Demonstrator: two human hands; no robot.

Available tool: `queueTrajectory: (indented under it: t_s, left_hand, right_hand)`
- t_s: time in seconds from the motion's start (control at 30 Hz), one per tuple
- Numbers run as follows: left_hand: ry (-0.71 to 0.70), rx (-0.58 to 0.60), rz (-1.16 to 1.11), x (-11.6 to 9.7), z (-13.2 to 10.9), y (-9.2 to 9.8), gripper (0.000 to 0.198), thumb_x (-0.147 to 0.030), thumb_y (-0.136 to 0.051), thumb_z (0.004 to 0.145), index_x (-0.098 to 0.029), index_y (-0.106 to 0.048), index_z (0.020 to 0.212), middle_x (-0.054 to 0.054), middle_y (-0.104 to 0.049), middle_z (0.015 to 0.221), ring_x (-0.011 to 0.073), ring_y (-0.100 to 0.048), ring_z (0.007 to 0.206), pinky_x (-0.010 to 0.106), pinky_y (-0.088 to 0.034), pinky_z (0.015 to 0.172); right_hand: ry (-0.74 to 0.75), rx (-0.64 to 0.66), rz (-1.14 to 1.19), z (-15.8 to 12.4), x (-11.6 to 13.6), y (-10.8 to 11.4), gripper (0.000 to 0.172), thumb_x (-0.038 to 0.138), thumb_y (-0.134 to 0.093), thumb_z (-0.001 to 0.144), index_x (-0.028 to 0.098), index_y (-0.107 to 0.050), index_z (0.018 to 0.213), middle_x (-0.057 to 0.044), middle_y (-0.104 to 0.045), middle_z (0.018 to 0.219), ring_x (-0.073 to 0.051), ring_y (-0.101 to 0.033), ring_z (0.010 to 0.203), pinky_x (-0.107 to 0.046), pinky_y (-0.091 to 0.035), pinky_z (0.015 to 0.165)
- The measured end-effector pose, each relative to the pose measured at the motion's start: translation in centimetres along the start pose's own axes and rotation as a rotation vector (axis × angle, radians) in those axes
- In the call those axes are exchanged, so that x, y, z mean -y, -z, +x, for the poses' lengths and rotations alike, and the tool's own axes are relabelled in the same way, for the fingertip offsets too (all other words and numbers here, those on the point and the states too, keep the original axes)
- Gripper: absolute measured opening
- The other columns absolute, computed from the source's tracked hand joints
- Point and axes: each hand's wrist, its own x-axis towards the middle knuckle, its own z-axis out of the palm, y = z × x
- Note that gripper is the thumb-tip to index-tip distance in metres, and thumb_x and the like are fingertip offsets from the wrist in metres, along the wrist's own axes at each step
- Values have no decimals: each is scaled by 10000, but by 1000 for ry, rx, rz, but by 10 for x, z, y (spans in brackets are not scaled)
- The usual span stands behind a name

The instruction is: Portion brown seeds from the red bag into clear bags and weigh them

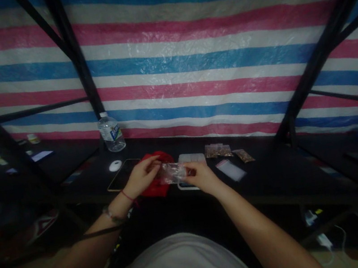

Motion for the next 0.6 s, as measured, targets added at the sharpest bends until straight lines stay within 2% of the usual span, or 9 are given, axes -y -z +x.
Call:
queueTrajectory:
  t_s: [0.03,0.1,0.17,0.2,0.27,0.33,0.43,0.53,0.6]
  left_hand:
    - [-99,-9,121,-6,-1,1,494,-407,-560,833,-167,-521,1263,135,-614,1210,249,-582,1099,436,-448,969]
    - [-288,90,301,-17,-4,0,700,-483,-677,722,-176,-477,1318,144,-518,1350,290,-469,1247,468,-341,1074]
    - [-384,226,394,-26,-8,-6,851,-524,-733,635,-181,-433,1354,136,-533,1337,299,-465,1250,494,-272,1112]
    - [-389,266,421,-29,-9,-9,848,-509,-736,630,-181,-432,1351,130,-565,1297,293,-495,1220,497,-261,1115]
    - [-348,269,453,-32,-11,-13,718,-428,-713,665,-177,-483,1297,117,-622,1205,276,-556,1139,478,-305,1091]
    - [-297,219,443,-32,-11,-9,565,-341,-669,698,-175,-539,1222,108,-642,1155,259,-588,1081,426,-386,1032]
    - [-244,99,401,-26,-6,10,509,-297,-623,717,-177,-547,1206,101,-625,1197,253,-582,1093,382,-430,991]
    - [-116,-35,452,-14,1,31,553,-324,-572,749,-141,-504,1267,120,-584,1268,261,-558,1143,380,-414,1013]
    - [-21,-33,521,-5,5,40,528,-355,-552,759,-135,-526,1238,125,-607,1225,267,-585,1093,375,-434,974]
  right_hand:
    - [-2,7,-12,0,1,-3,411,207,-688,699,182,-675,1110,-37,-701,921,-174,-621,762,-296,-500,713]
    - [17,18,-55,-2,5,-13,388,192,-688,702,180,-679,1090,-33,-702,911,-168,-617,767,-290,-494,722]
    - [36,27,-119,-4,10,-23,305,186,-682,717,174,-699,1021,-31,-701,868,-164,-609,743,-286,-485,709]
    - [41,34,-149,-5,13,-28,265,189,-678,726,173,-704,989,-32,-700,851,-163,-606,731,-286,-483,702]
    - [51,33,-179,-5,17,-33,226,213,-660,759,179,-705,978,-41,-698,863,-165,-606,732,-292,-484,705]
    - [80,-4,-175,-4,17,-30,230,249,-606,813,197,-701,1016,-55,-689,925,-171,-614,782,-305,-491,731]
    - [110,-187,-273,3,3,-10,289,276,-548,845,222,-674,1099,-83,-641,1083,-207,-594,982,-363,-481,855]
    - [17,-407,-559,11,-22,15,524,306,-646,756,192,-568,1261,-133,-513,1314,-286,-447,1240,-469,-343,1045]
    - [-77,-423,-690,16,-41,25,664,347,-679,726,146,-492,1330,-168,-461,1377,-319,-389,1298,-489,-289,1078]
